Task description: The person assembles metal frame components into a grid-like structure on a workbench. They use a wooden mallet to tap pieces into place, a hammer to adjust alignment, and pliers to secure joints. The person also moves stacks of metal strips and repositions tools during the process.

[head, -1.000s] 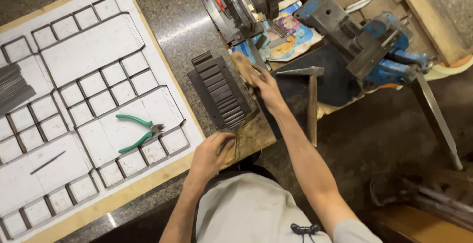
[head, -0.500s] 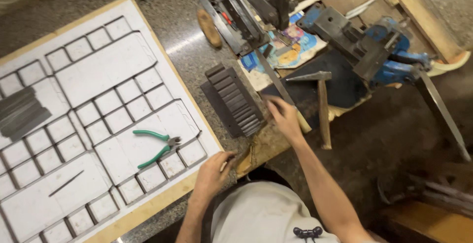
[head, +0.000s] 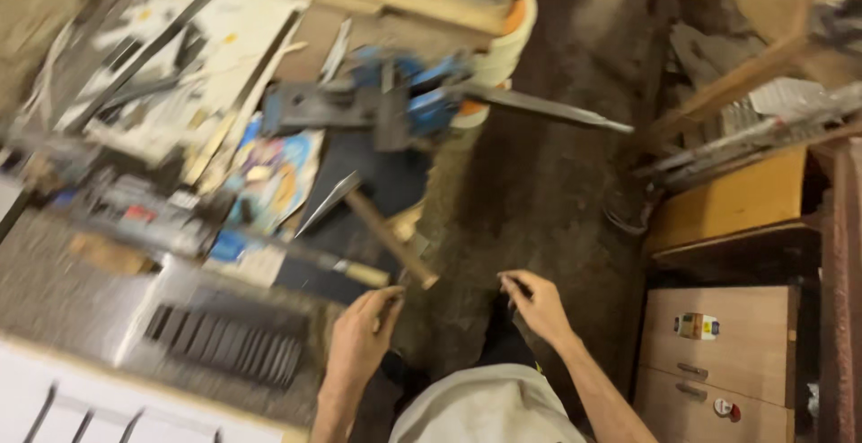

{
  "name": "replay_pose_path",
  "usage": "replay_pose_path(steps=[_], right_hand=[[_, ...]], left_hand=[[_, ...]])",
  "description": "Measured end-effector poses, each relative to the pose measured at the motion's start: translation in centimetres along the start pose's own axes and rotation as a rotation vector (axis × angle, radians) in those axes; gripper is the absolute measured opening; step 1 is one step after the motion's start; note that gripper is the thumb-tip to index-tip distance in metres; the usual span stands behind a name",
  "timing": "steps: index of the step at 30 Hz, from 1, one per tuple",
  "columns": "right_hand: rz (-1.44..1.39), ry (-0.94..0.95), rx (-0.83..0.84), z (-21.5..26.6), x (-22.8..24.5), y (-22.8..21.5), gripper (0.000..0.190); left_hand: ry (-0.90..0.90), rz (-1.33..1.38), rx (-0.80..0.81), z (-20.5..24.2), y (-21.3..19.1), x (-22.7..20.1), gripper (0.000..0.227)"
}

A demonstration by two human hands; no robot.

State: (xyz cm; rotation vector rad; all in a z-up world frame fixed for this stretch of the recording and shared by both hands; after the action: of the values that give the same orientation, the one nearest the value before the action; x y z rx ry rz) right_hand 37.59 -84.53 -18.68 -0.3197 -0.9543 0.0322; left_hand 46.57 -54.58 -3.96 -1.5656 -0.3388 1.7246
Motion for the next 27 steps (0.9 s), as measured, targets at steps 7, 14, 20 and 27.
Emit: replay_pose_path(steps=[7, 14, 20, 27], right_hand=[[0.120, -0.331, 0.015, -3.1, 0.6, -11.8, 0.020], [0.213, -0.220, -0.046, -10.7, -1.1, -31.4, 0.020], [-0.035, -0.158, 0.013, -20.9, 1.6, -41.4, 0.021], [0.075, -0.404, 0.175, -35.9, 10.5, -43.4, 0.018]], left_hand=[[0.204, 0.128, 0.173, -10.3, 18.3, -11.8, 0.018], [0.334, 0.208, 0.219, -21.1, 33.9, -24.3, 0.017], [0.242, 0.198, 0.207, -30.0, 39.8, -28.6, 0.019], [0.220, 0.229, 0.062, -41.3, 44.8, -27.6, 0.020]])
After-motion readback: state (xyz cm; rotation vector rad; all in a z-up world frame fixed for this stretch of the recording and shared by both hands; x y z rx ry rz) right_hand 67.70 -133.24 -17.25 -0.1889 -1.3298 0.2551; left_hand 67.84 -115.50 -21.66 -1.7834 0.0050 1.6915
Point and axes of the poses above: each hand's wrist, its own z-axis away from the middle knuckle, its own y-axis out of the palm, x = y × z, the point moved 6 cm from there along -z, towards the middle knuckle, and after that the axes turned 6 degrees about y, right-handed, at the moved point
